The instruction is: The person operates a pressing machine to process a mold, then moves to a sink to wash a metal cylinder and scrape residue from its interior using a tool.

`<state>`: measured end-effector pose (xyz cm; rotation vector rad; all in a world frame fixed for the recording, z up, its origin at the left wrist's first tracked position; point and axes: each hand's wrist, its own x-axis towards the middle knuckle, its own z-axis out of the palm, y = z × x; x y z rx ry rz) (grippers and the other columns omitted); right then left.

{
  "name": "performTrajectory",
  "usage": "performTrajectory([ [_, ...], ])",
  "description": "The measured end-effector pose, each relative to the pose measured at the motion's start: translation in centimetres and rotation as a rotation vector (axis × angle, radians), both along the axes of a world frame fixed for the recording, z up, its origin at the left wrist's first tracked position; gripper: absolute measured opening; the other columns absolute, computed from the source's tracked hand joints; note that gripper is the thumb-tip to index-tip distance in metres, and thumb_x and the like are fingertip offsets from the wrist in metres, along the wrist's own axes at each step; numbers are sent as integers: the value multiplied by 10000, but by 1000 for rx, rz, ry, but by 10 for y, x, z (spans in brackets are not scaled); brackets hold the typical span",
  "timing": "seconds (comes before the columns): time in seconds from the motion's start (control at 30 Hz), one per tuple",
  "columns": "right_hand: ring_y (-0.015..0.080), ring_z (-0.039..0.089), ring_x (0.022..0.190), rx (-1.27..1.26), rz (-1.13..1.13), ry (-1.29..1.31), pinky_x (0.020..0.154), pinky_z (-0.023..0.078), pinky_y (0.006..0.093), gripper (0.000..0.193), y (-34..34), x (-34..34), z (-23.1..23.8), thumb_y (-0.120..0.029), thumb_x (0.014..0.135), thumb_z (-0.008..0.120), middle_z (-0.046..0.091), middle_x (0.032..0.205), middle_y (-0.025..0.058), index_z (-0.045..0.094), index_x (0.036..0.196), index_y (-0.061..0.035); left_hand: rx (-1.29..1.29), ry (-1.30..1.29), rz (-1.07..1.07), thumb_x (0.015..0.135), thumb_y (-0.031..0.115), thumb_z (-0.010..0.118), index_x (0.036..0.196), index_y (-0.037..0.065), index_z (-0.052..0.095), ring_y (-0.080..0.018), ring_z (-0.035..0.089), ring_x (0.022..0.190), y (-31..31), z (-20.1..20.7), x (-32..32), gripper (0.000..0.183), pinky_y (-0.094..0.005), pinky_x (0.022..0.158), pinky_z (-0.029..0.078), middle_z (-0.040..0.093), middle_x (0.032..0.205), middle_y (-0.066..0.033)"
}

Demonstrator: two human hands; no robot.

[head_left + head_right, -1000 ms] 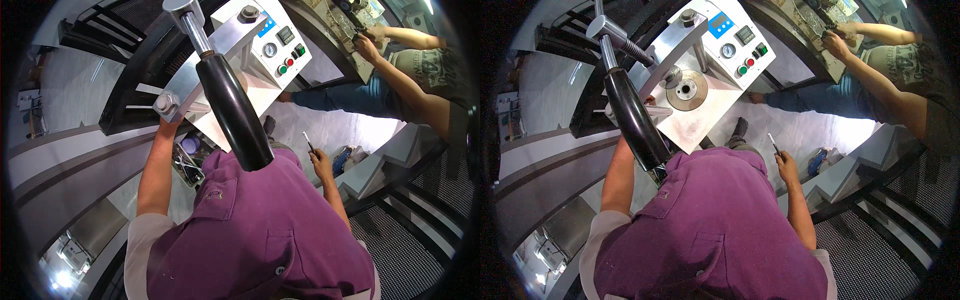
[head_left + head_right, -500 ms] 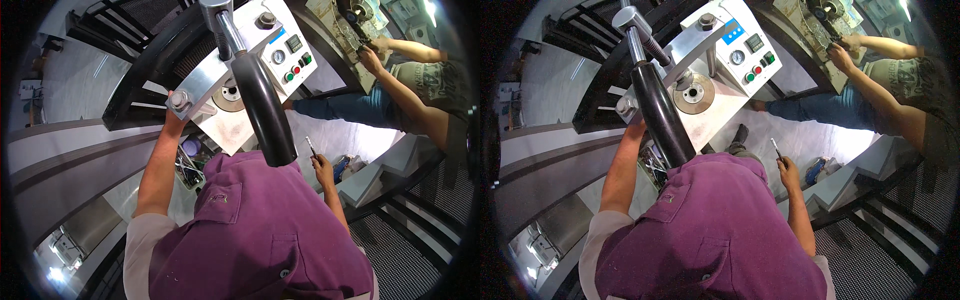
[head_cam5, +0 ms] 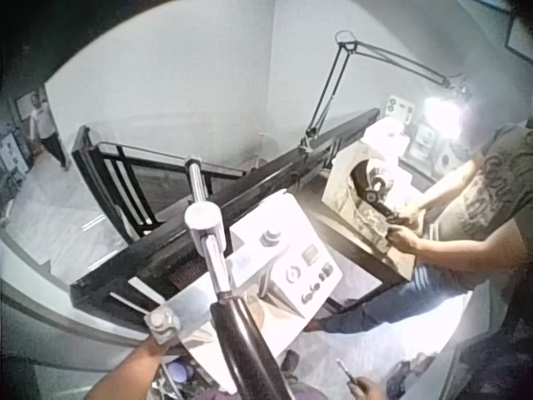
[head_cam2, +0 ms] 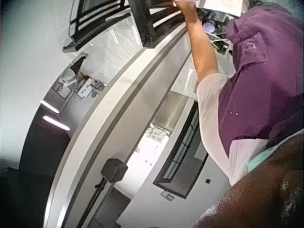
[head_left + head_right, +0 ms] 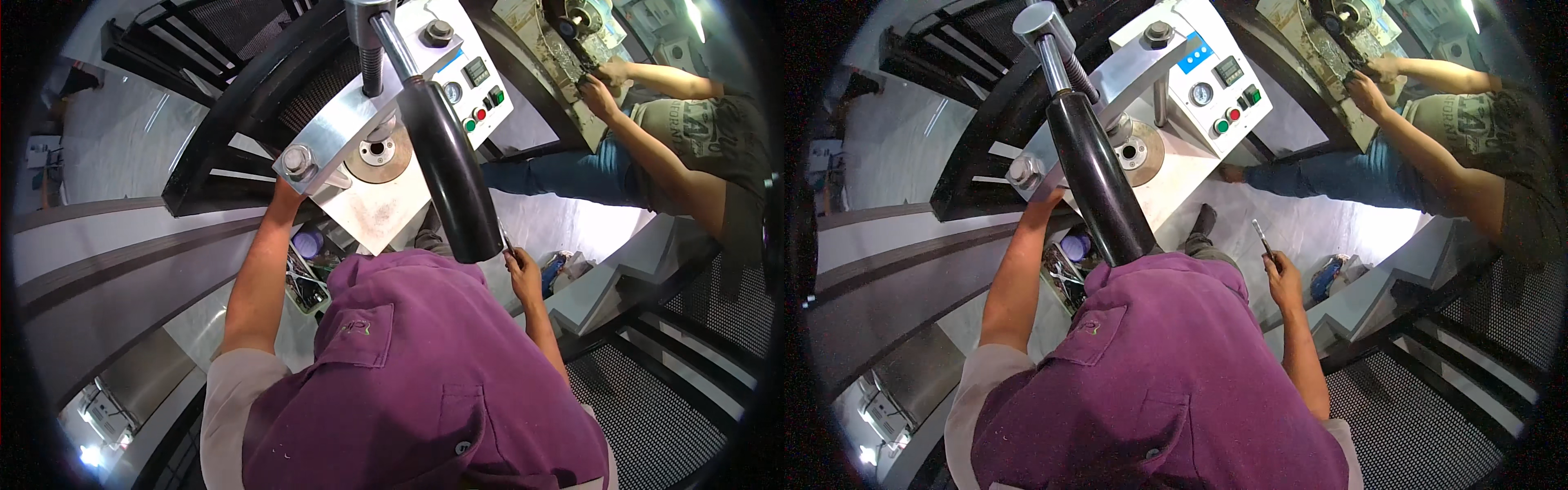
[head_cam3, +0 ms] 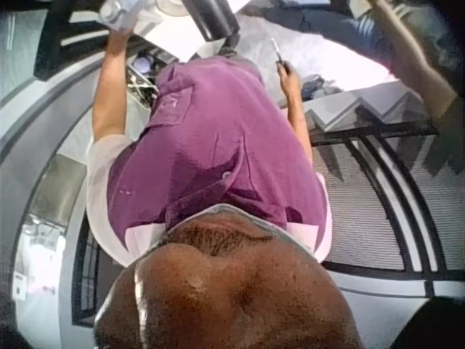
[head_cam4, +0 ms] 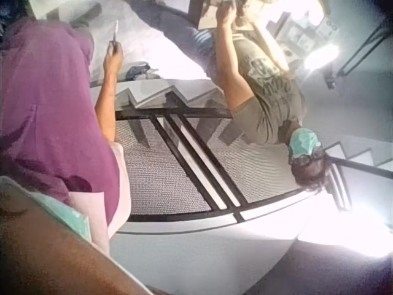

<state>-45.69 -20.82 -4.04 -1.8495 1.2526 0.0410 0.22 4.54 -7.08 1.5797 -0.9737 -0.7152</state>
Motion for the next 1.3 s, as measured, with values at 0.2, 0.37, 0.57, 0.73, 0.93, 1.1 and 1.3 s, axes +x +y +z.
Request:
performTrajectory([
  [0.2,110,535,732,28,3,-162,679,425,272,233,5,31,17,-242,956,590,595,774,17,653,1025,-29,12,175,-32,935,152,587,1271,75,483,-244,603,1068,-29,4,-2,360,-434,1001,456,584,1194,-120],
  [0.37,112,549,766,21,56,-257,719,433,262,189,11,54,32,-186,954,595,608,798,26,656,1041,-29,24,247,-58,951,172,566,1333,85,449,-245,591,1115,-37,5,2,409,-454,1038,442,564,1254,-125],
  [0.57,159,614,859,-85,72,-318,800,472,290,177,26,63,55,-152,942,608,667,918,87,660,1057,-29,49,306,-93,970,196,541,1408,97,408,-247,577,1172,-48,6,2,468,-477,1082,424,540,1327,-130],
  [0.73,238,647,892,-140,170,-261,803,492,326,172,38,85,77,-143,931,613,674,971,149,663,1044,-24,37,314,-64,987,210,511,1442,112,388,-250,575,1189,-55,14,-7,482,-463,1082,439,498,1389,-148],
  [0.93,359,638,882,-529,480,-380,746,505,419,247,37,139,82,-199,937,586,639,964,175,620,1140,-62,-149,-24,444,941,171,605,991,13,593,-145,594,924,7,16,21,166,-310,802,491,606,929,-69],
  [1.1,381,638,850,-646,625,-276,724,519,468,293,26,218,77,-258,955,520,633,961,161,598,1199,-115,-118,-46,1113,991,293,546,620,38,461,-64,313,567,58,57,-27,458,-272,496,251,322,598,45],
  [1.3,363,650,831,-541,747,-506,690,511,461,221,35,216,12,-232,962,511,668,936,170,600,1062,-56,-118,423,1277,1005,387,502,639,138,387,-59,311,519,112,18,-121,457,-255,469,223,345,587,50],
])
